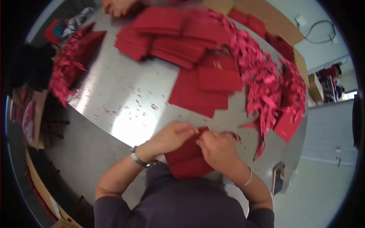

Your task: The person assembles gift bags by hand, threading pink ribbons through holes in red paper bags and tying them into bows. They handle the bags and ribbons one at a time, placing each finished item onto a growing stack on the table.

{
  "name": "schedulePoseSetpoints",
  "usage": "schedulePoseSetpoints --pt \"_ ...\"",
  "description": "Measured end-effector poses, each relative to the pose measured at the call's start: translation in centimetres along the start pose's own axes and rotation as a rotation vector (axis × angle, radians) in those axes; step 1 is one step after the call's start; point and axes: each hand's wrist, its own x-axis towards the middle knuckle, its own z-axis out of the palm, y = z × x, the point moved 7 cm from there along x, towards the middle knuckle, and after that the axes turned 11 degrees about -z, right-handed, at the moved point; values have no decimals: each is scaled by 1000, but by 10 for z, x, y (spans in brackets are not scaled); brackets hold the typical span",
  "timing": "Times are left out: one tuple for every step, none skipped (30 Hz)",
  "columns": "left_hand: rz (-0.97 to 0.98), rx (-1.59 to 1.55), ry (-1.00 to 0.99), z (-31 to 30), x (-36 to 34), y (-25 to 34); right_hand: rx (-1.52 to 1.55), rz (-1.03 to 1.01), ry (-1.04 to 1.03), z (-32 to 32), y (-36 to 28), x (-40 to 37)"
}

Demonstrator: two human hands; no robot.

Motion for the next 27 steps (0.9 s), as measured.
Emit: schedulePoseSetpoints --pt "4 -2 -43 -2 6 -4 -45 -15 8 -4 -4 3" --pt "96 260 -56 -5 10 6 -5 -20 37 -4 -2 1" --pt "-28 162 -116 -6 9 7 31 -31 65 -2 2 1" --pt "-30 85 -218 -5 9 11 53 -1 66 -7 3 4" --pt "-38 158 -211 -6 10 17 82 46 41 -9 4 3" --pt "-17 198 -236 -6 12 20 75 17 66 -13 6 5" --pt "1 236 -262 -5 12 22 190 44 80 -13 11 6" --pt "7 294 -230 -6 10 28 307 73 84 -10 15 6" --pt "11 345 -202 -5 7 31 318 106 88 -4 19 3" --pt "161 497 -120 -5 6 39 312 91 90 -10 16 7" --pt "169 498 -113 -3 4 37 368 188 21 -12 14 7" --pt "176 517 -55 -3 1 37 423 293 -48 -10 14 4" --pt "185 538 0 -3 -1 38 417 296 -41 -9 17 4" --pt "201 542 72 -1 -3 36 384 210 -33 -5 15 7" --pt "206 543 67 2 -4 32 351 122 -26 -1 13 8" --pt "204 547 165 -3 -6 29 348 128 -26 4 12 7" --pt "202 550 264 -10 -7 27 314 112 -7 6 8 7" --pt "206 550 261 -13 -6 24 281 95 13 9 7 7" --pt "187 502 391 -26 -7 21 278 98 12 14 9 5" --pt "168 454 520 -38 -9 18 277 104 42 17 12 3" --pt "-27 159 484 -53 -2 3 276 110 70 20 14 1" --pt "-23 157 483 -55 -5 4 271 110 71 23 16 0" --pt "-79 -21 439 -55 -8 0 276 121 75 25 19 -1" --pt "-138 -199 389 -52 -10 -7 283 134 77 26 20 -4" --pt "-154 -140 404 -53 -10 -10 281 135 74 26 19 -6" --pt "-149 -141 406 -54 -10 -14 287 143 67 26 20 -6" --pt "-61 -160 504 -60 -13 -15 293 149 61 26 20 -5"
